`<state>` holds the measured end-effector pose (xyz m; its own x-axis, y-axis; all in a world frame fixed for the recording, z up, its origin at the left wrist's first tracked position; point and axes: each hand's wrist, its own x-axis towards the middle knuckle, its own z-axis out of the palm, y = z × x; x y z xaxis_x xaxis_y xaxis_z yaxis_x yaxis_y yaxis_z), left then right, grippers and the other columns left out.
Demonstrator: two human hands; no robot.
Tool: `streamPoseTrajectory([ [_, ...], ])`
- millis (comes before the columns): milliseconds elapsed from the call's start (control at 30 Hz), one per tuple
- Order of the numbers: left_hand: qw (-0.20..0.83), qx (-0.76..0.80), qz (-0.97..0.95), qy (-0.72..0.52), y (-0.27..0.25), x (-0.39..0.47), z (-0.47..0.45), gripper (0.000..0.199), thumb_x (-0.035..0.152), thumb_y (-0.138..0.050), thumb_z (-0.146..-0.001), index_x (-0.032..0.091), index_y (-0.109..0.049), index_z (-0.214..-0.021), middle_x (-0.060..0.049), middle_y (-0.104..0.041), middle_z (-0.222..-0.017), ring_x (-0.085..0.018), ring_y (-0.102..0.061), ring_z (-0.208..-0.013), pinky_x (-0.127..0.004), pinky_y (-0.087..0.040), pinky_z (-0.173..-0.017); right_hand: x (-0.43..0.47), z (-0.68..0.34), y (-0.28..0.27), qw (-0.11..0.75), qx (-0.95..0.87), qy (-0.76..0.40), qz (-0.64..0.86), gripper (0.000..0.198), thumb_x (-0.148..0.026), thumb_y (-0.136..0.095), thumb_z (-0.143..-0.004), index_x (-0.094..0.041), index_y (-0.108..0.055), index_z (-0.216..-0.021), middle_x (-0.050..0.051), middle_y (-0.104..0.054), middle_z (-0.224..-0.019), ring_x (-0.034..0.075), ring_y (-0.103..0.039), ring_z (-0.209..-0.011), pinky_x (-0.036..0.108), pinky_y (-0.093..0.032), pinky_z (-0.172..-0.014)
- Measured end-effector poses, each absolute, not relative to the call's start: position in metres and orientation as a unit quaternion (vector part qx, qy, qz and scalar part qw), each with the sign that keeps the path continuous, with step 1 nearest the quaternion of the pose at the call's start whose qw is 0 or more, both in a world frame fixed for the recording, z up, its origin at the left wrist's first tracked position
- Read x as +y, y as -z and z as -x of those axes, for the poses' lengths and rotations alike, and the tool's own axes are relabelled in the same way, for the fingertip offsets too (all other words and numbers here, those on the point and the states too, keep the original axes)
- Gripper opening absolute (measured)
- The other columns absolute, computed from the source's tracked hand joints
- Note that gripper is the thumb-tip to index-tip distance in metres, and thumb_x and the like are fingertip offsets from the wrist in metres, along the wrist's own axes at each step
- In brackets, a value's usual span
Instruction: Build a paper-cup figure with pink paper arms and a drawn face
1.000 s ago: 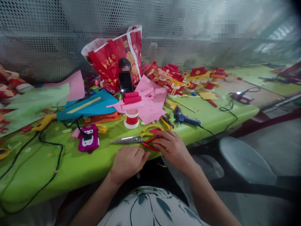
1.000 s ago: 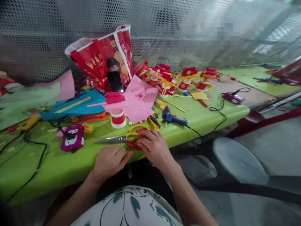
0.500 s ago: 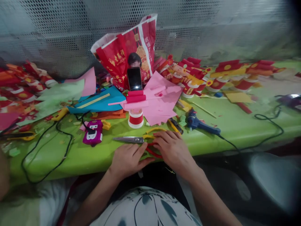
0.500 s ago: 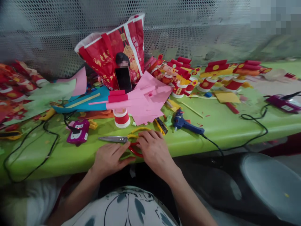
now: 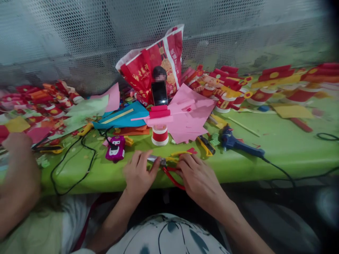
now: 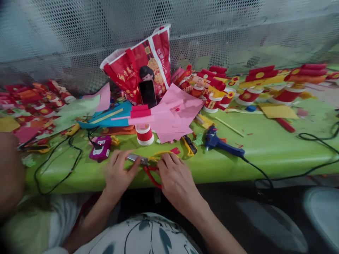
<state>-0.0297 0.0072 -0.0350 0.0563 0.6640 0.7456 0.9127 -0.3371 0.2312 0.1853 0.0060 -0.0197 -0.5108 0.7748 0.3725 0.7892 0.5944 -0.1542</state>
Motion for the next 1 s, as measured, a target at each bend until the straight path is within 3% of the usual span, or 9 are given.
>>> streamPoseTrajectory([
  [133, 0.161, -0.646, 0.705, 0.246, 0.013, 0.022, 0.036, 0.038, 0.048, -0.065, -0.093, 0.02, -0.072, -0.117, -0.009, -0.067, -0.098, -0.019, -0.066, -0.067, -0.03, -0.035, -0.048, 0.007, -0.185, 0.019, 0.208, -0.869, 0.03, 0.448, 0.014, -0.018, -0.05, -0.098, -0.02, -0.062, -0.09, 0.011, -0.065, -0.103, 0.025, -0.056, -0.092, 0.041, -0.046, -0.077],
  [300, 0.094, -0.641, 0.745, 0.16, 0.01, 0.047, 0.04, 0.023, 0.033, -0.062, -0.095, 0.02, -0.073, -0.079, -0.006, -0.065, -0.089, -0.016, -0.06, -0.056, -0.029, -0.033, -0.047, 0.007, -0.18, 0.023, 0.209, -0.868, 0.033, 0.449, 0.014, -0.02, -0.05, -0.1, -0.02, -0.061, -0.091, 0.011, -0.065, -0.103, 0.025, -0.056, -0.092, 0.04, -0.045, -0.077],
  [400, 0.076, -0.629, 0.755, 0.172, 0.013, 0.052, 0.041, 0.021, 0.025, -0.062, -0.095, 0.02, -0.071, -0.076, -0.004, -0.068, -0.088, -0.015, -0.061, -0.056, -0.029, -0.03, -0.046, 0.008, -0.178, 0.024, 0.21, -0.868, 0.03, 0.449, 0.013, -0.019, -0.051, -0.099, -0.019, -0.061, -0.091, 0.011, -0.064, -0.101, 0.025, -0.056, -0.091, 0.04, -0.045, -0.077],
  [533, 0.109, -0.622, 0.731, 0.259, 0.008, 0.043, 0.046, 0.021, 0.029, -0.063, -0.097, 0.02, -0.069, -0.079, -0.002, -0.072, -0.085, -0.014, -0.061, -0.058, -0.028, -0.031, -0.048, 0.009, -0.177, 0.025, 0.214, -0.862, 0.035, 0.459, 0.01, -0.018, -0.054, -0.097, -0.019, -0.062, -0.091, 0.01, -0.064, -0.098, 0.025, -0.055, -0.089, 0.04, -0.044, -0.076],
  [633, 0.149, -0.6, 0.703, 0.351, -0.002, 0.03, 0.05, 0.02, 0.032, -0.064, -0.098, 0.02, -0.068, -0.083, -0.001, -0.073, -0.077, -0.014, -0.063, -0.059, -0.027, -0.036, -0.053, 0.01, -0.176, 0.026, 0.212, -0.855, 0.041, 0.471, 0.009, -0.018, -0.057, -0.096, -0.019, -0.062, -0.089, 0.01, -0.064, -0.097, 0.025, -0.055, -0.088, 0.04, -0.044, -0.077],
  [767, 0.155, -0.523, 0.705, 0.453, -0.006, 0.016, 0.051, 0.006, 0.026, -0.067, -0.096, 0.021, -0.071, -0.095, -0.001, -0.078, -0.087, -0.013, -0.072, -0.077, -0.023, -0.05, -0.071, 0.013, -0.17, 0.028, 0.205, -0.843, 0.049, 0.494, 0.01, -0.02, -0.057, -0.096, -0.019, -0.062, -0.088, 0.01, -0.063, -0.095, 0.025, -0.055, -0.085, 0.039, -0.043, -0.074],
  [867, 0.145, -0.514, 0.717, 0.448, 0.007, 0.018, 0.05, 0.011, 0.025, -0.069, -0.095, 0.022, -0.072, -0.105, -0.001, -0.08, -0.094, -0.012, -0.072, -0.078, -0.023, -0.051, -0.073, 0.021, -0.16, 0.028, 0.204, -0.833, 0.045, 0.512, 0.01, -0.02, -0.058, -0.096, -0.018, -0.063, -0.087, 0.011, -0.064, -0.095, 0.025, -0.056, -0.087, 0.038, -0.043, -0.073],
  [1000, 0.142, -0.549, 0.733, 0.376, 0.033, 0.027, 0.053, 0.011, 0.03, -0.066, -0.097, 0.02, -0.072, -0.095, 0.001, -0.078, -0.086, -0.013, -0.069, -0.067, -0.026, -0.045, -0.062, 0.032, -0.147, 0.03, 0.196, -0.824, 0.031, 0.531, 0.012, -0.021, -0.057, -0.097, -0.017, -0.067, -0.091, 0.011, -0.067, -0.098, 0.025, -0.059, -0.091, 0.038, -0.045, -0.076],
])
